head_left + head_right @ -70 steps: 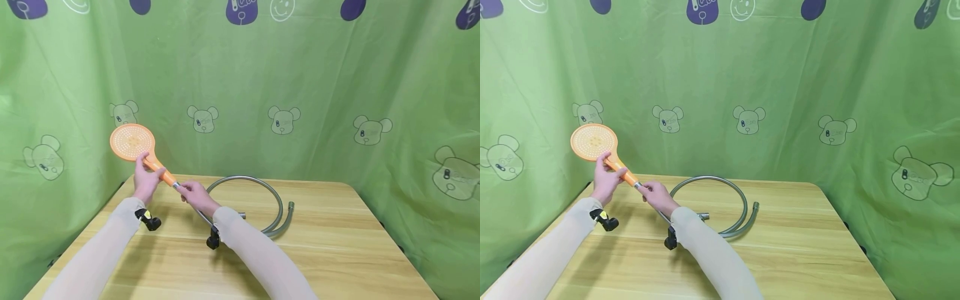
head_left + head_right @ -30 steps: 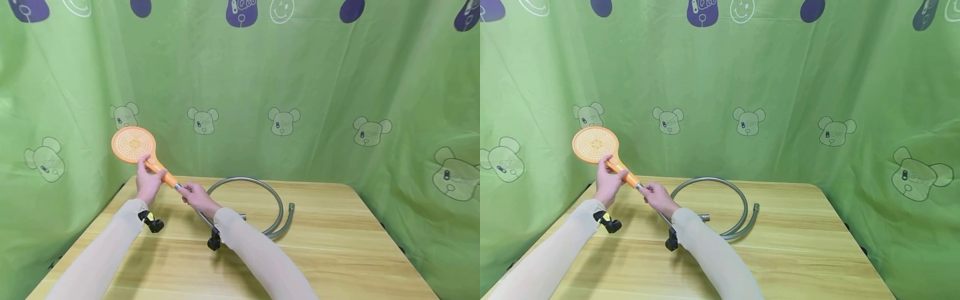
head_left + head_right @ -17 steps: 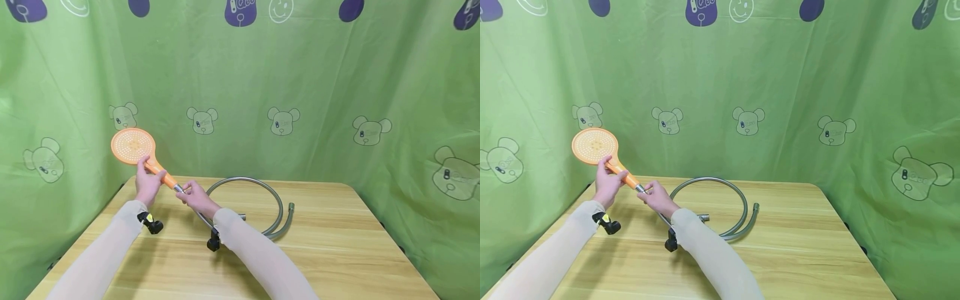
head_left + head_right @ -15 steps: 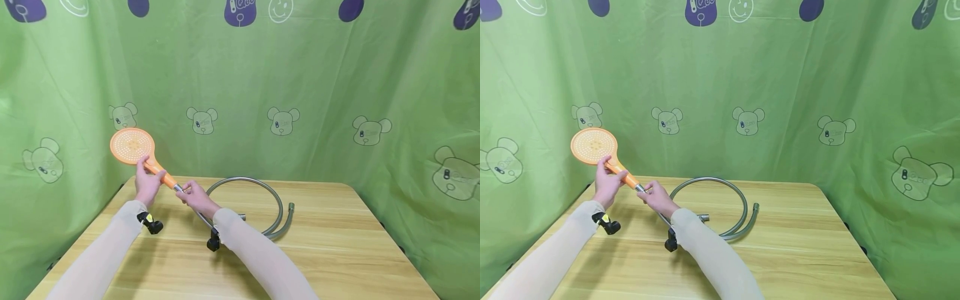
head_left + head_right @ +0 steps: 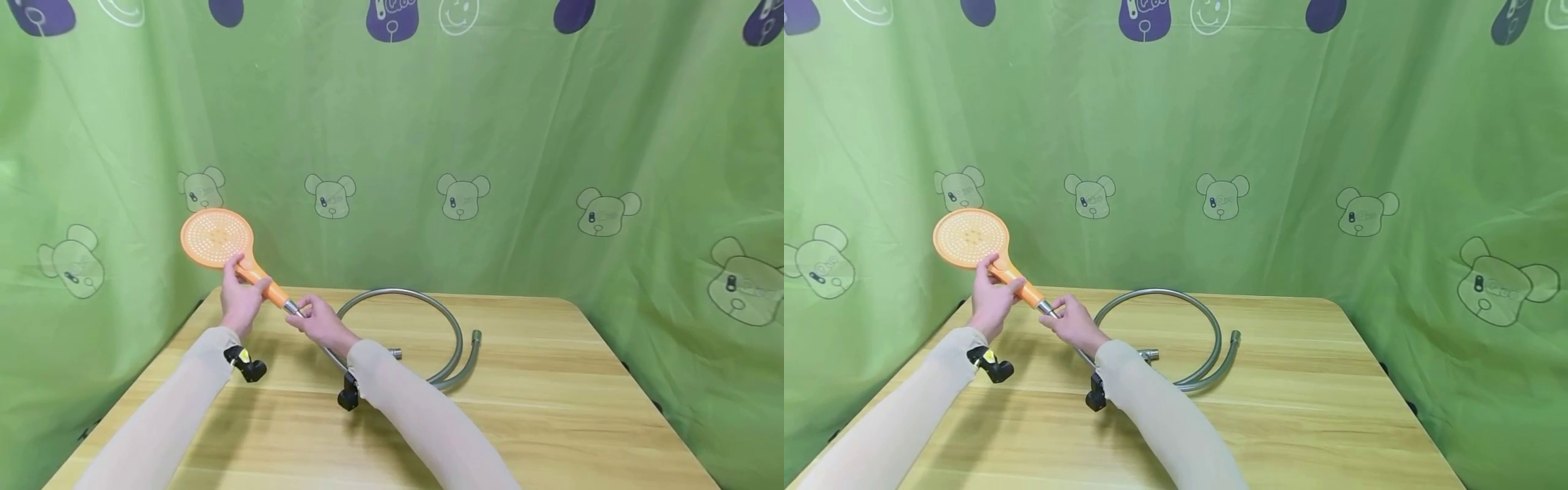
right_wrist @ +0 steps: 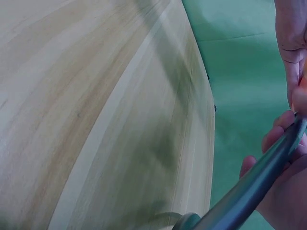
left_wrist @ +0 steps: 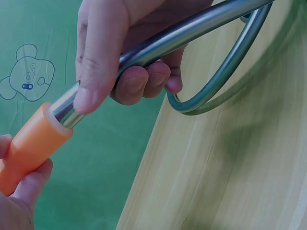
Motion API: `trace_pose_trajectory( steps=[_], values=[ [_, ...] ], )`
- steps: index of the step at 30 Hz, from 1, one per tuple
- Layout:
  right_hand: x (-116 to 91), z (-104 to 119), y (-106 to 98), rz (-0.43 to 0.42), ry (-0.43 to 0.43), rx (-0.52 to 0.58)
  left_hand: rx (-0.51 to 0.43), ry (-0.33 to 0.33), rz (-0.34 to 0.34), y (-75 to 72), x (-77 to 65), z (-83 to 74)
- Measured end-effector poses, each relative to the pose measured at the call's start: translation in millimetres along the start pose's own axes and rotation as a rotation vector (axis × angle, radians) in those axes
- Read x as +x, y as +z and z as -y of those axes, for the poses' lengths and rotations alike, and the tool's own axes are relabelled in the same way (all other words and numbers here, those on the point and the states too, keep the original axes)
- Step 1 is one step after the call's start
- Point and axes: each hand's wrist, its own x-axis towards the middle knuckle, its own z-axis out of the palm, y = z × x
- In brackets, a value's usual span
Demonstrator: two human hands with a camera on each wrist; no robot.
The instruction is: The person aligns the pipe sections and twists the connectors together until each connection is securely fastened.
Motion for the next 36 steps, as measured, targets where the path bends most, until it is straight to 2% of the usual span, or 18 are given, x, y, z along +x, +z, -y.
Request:
trace_pose_trajectory(
  steps=[7,17,23,27,31,36],
  values=[
    [2.4,1.9,1.9,0.003,-0.031,0.013,-0.019,-0.008,-0.003,-1.3,-1.3,-3.0],
    [0.8,1.5,1.3,0.004,0.01,-0.011,0.001,-0.004,-0.005,-1.0,-3.1,-1.5],
    [1.6,0.4,1.1,-0.017,-0.039,-0.011,0.01,0.01,0.002,-0.4,-1.2,-2.2],
    [2.4,1.9,0.7,-0.001,-0.052,-0.004,0.021,0.01,0.008,-1.3,-0.9,-4.4],
    [2.4,3.0,1.0,0.01,-0.016,-0.004,0.006,-0.006,0.007,-2.2,-2.4,-5.5],
    [1.3,2.5,2.9,-0.025,0.018,-0.031,0.004,-0.007,0.002,-1.6,-3.8,-5.1]
  ],
)
